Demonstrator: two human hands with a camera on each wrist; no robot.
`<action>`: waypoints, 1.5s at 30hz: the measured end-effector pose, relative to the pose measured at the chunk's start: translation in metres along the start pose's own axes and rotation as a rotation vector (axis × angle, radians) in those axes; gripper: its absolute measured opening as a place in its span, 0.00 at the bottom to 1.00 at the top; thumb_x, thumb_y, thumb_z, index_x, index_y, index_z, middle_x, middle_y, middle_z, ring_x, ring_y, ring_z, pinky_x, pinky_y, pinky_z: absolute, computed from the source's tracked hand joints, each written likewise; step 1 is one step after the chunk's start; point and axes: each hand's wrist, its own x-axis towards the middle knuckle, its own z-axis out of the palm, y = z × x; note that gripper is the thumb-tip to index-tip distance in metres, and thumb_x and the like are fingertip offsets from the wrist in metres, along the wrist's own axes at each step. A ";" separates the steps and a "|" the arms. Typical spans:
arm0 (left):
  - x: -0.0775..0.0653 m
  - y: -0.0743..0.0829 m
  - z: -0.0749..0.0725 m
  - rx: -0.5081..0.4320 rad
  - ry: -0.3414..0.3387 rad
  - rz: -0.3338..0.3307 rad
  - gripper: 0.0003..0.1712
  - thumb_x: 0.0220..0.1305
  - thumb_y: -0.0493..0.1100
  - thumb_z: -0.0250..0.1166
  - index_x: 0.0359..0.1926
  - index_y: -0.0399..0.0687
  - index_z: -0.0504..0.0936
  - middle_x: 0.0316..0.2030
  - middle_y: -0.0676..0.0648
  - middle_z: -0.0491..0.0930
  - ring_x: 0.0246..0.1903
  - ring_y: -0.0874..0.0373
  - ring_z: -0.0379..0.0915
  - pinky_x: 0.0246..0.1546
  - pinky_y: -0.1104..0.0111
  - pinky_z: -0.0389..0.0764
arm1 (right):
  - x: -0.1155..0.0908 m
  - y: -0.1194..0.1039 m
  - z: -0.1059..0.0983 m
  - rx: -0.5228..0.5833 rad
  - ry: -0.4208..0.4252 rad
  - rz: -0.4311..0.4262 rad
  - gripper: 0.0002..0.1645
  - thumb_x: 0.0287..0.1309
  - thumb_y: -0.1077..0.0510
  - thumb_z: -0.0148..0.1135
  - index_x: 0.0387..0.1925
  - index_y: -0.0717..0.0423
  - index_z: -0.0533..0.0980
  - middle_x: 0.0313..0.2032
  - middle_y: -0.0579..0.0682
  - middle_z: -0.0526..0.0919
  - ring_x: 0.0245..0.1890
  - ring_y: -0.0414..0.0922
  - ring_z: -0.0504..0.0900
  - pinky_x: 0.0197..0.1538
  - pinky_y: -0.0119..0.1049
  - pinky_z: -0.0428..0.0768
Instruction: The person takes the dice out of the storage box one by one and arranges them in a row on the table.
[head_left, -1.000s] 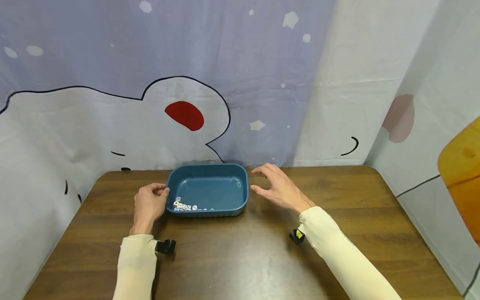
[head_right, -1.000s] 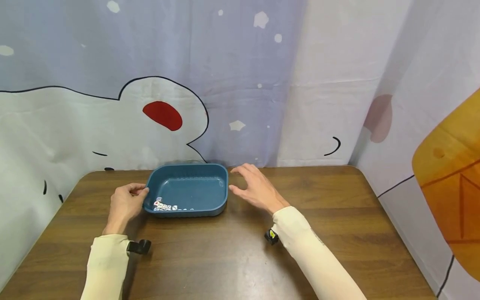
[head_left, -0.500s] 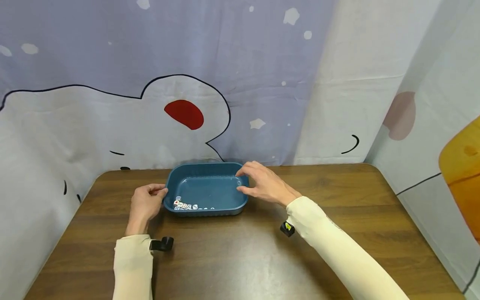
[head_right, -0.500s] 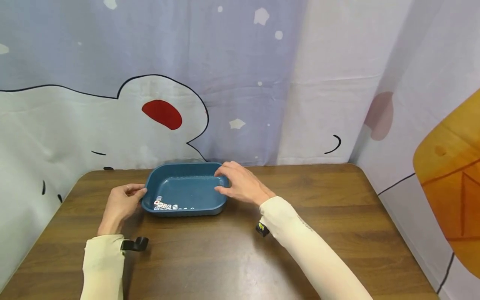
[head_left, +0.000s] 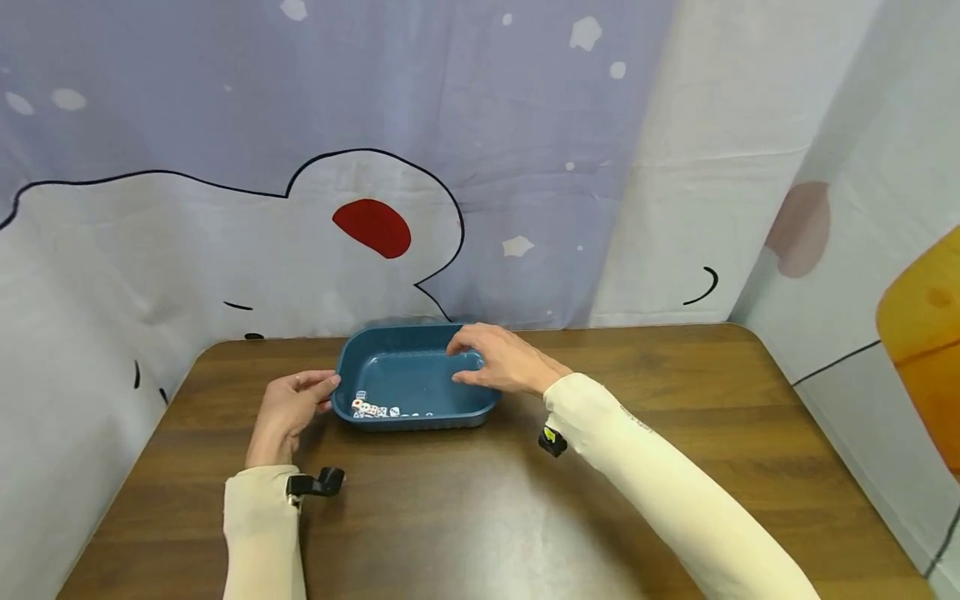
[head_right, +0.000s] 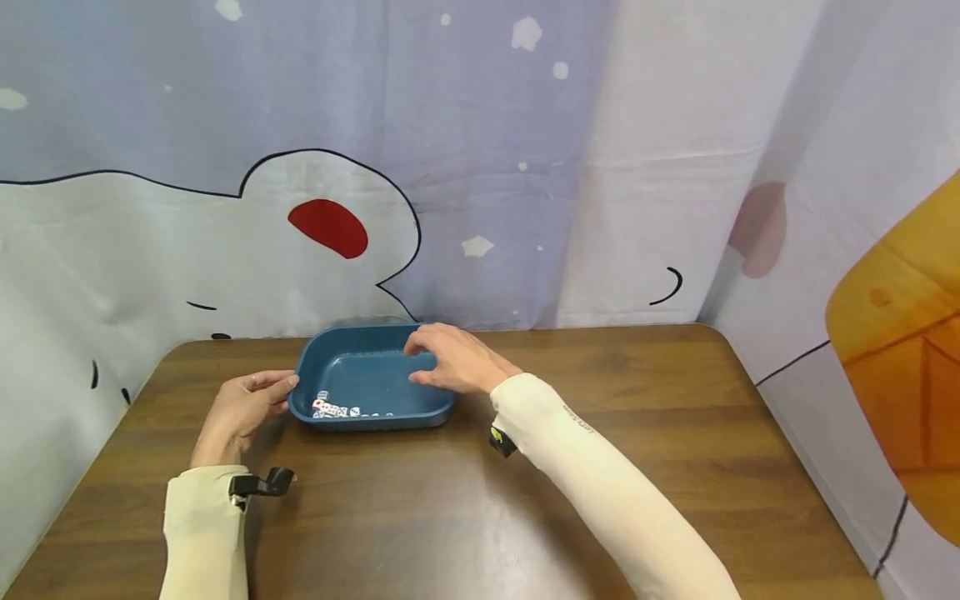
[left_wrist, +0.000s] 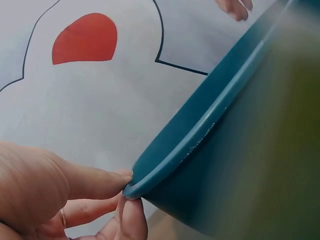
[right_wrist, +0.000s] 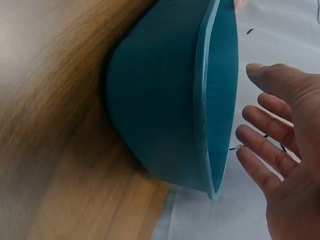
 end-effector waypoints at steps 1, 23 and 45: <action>0.000 0.001 0.000 -0.004 -0.004 -0.004 0.24 0.64 0.48 0.64 0.57 0.39 0.77 0.41 0.50 0.81 0.28 0.69 0.77 0.37 0.74 0.83 | 0.003 0.000 0.001 0.009 -0.009 0.004 0.19 0.55 0.46 0.69 0.47 0.46 0.78 0.46 0.41 0.81 0.51 0.39 0.78 0.57 0.35 0.76; -0.003 0.001 0.002 -0.020 0.005 -0.073 0.24 0.64 0.49 0.65 0.56 0.40 0.77 0.36 0.54 0.80 0.29 0.69 0.76 0.38 0.74 0.83 | 0.035 -0.017 0.035 0.101 -0.142 0.050 0.20 0.55 0.53 0.69 0.49 0.51 0.78 0.50 0.44 0.82 0.52 0.40 0.78 0.59 0.34 0.77; -0.006 0.000 0.001 -0.004 -0.024 -0.081 0.26 0.64 0.52 0.64 0.57 0.41 0.76 0.36 0.54 0.79 0.31 0.66 0.76 0.40 0.74 0.82 | 0.046 -0.024 0.070 0.132 -0.158 0.062 0.19 0.53 0.50 0.71 0.47 0.49 0.80 0.48 0.43 0.82 0.51 0.40 0.78 0.57 0.31 0.77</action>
